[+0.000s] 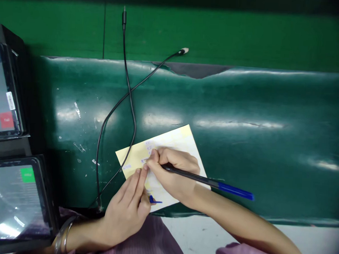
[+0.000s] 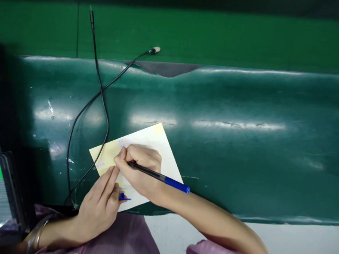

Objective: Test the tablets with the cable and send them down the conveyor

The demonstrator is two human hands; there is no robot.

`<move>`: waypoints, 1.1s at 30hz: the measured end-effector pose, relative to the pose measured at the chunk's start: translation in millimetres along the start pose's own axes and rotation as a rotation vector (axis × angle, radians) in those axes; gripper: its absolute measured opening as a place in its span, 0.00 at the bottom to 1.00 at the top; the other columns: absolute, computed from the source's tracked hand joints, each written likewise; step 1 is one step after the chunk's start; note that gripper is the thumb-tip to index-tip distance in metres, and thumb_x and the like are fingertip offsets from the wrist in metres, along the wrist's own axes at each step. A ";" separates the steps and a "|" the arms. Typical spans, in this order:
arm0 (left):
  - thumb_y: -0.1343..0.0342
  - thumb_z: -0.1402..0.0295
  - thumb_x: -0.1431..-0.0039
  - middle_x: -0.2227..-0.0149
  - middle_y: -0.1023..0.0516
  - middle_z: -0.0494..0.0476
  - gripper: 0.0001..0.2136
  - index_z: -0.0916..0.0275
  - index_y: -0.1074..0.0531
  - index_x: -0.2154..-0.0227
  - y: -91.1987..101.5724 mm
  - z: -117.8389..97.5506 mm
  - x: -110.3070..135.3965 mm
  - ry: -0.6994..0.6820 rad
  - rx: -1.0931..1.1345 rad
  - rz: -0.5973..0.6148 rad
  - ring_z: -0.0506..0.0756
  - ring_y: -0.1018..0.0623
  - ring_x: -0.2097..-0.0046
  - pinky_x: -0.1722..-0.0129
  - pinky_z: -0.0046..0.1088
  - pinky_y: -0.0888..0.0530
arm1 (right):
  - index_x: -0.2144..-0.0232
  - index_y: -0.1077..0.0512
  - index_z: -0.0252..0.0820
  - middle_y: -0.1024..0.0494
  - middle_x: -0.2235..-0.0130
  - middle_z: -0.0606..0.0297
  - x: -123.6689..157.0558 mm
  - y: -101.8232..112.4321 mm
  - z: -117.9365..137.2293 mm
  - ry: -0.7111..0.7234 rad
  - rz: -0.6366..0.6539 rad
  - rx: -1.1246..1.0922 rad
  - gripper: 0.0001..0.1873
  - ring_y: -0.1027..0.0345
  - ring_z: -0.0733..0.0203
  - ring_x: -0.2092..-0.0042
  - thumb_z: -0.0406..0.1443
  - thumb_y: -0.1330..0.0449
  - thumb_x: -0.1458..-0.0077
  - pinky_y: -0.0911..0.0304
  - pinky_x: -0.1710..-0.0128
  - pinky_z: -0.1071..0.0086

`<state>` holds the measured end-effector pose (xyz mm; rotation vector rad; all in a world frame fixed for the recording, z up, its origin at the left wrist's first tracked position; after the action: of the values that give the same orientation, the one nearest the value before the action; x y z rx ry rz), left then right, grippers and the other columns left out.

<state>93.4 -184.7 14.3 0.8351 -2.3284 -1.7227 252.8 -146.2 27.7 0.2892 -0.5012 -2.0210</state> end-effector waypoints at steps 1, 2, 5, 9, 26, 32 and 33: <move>0.54 0.79 0.34 0.32 0.47 0.82 0.07 0.70 0.32 0.66 0.2 -0.1 0.0 0.000 0.000 0.002 0.70 0.42 0.31 0.40 0.43 0.28 | 0.84 0.46 0.44 0.32 0.82 0.73 0.1 0.1 -0.1 0.003 -0.001 0.002 0.22 0.38 0.67 0.80 0.28 0.41 0.44 0.43 0.78 0.69; 0.54 0.79 0.34 0.32 0.47 0.82 0.07 0.70 0.32 0.66 0.4 -0.1 -0.1 0.000 0.000 0.003 0.70 0.42 0.31 0.40 0.43 0.28 | 0.84 0.46 0.44 0.32 0.82 0.72 0.3 0.1 -0.2 0.007 -0.005 0.004 0.22 0.37 0.67 0.80 0.28 0.41 0.43 0.43 0.78 0.69; 0.54 0.79 0.34 0.32 0.48 0.82 0.07 0.70 0.32 0.66 1.5 -0.1 -0.6 0.001 0.001 -0.003 0.70 0.42 0.31 0.41 0.42 0.27 | 0.84 0.45 0.44 0.32 0.82 0.72 0.7 -0.7 -1.2 0.013 -0.008 0.008 0.23 0.37 0.67 0.80 0.28 0.41 0.43 0.42 0.78 0.69; 0.54 0.79 0.34 0.31 0.49 0.81 0.07 0.69 0.32 0.66 1.6 -0.1 -2.2 0.002 -0.005 -0.011 0.69 0.42 0.31 0.42 0.41 0.26 | 0.84 0.46 0.44 0.32 0.82 0.73 -0.1 -1.4 -1.4 0.017 -0.007 0.002 0.23 0.38 0.68 0.80 0.28 0.41 0.43 0.43 0.79 0.69; 0.53 0.80 0.35 0.32 0.47 0.81 0.07 0.69 0.32 0.66 2.1 -0.4 -0.7 0.005 0.008 -0.011 0.70 0.42 0.31 0.41 0.42 0.27 | 0.84 0.45 0.45 0.30 0.81 0.72 1.3 0.6 -0.5 -0.029 0.016 0.041 0.22 0.35 0.66 0.79 0.29 0.41 0.43 0.40 0.77 0.68; 0.54 0.81 0.36 0.32 0.48 0.79 0.07 0.68 0.31 0.65 4.7 0.5 -4.6 0.006 -0.012 -0.032 0.68 0.42 0.31 0.45 0.41 0.23 | 0.84 0.46 0.45 0.33 0.82 0.73 0.3 -0.7 -0.2 -0.026 0.035 0.018 0.23 0.37 0.66 0.80 0.29 0.41 0.43 0.41 0.78 0.68; 0.54 0.81 0.36 0.32 0.48 0.79 0.07 0.68 0.31 0.65 4.5 0.5 -4.6 0.008 -0.014 -0.031 0.68 0.42 0.31 0.46 0.41 0.22 | 0.84 0.47 0.46 0.34 0.83 0.73 -0.1 -0.9 0.1 -0.022 0.039 0.011 0.23 0.37 0.66 0.80 0.29 0.41 0.43 0.41 0.78 0.68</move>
<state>95.5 -181.1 19.2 0.8790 -2.3072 -1.7425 252.1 -145.7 27.3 0.2629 -0.5281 -1.9858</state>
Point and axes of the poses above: each hand's wrist, its own x-axis away from the middle knuckle, its own y-axis out of the back of the hand, z = x × y, the point moved 4 cm from there along -x, towards the middle knuckle
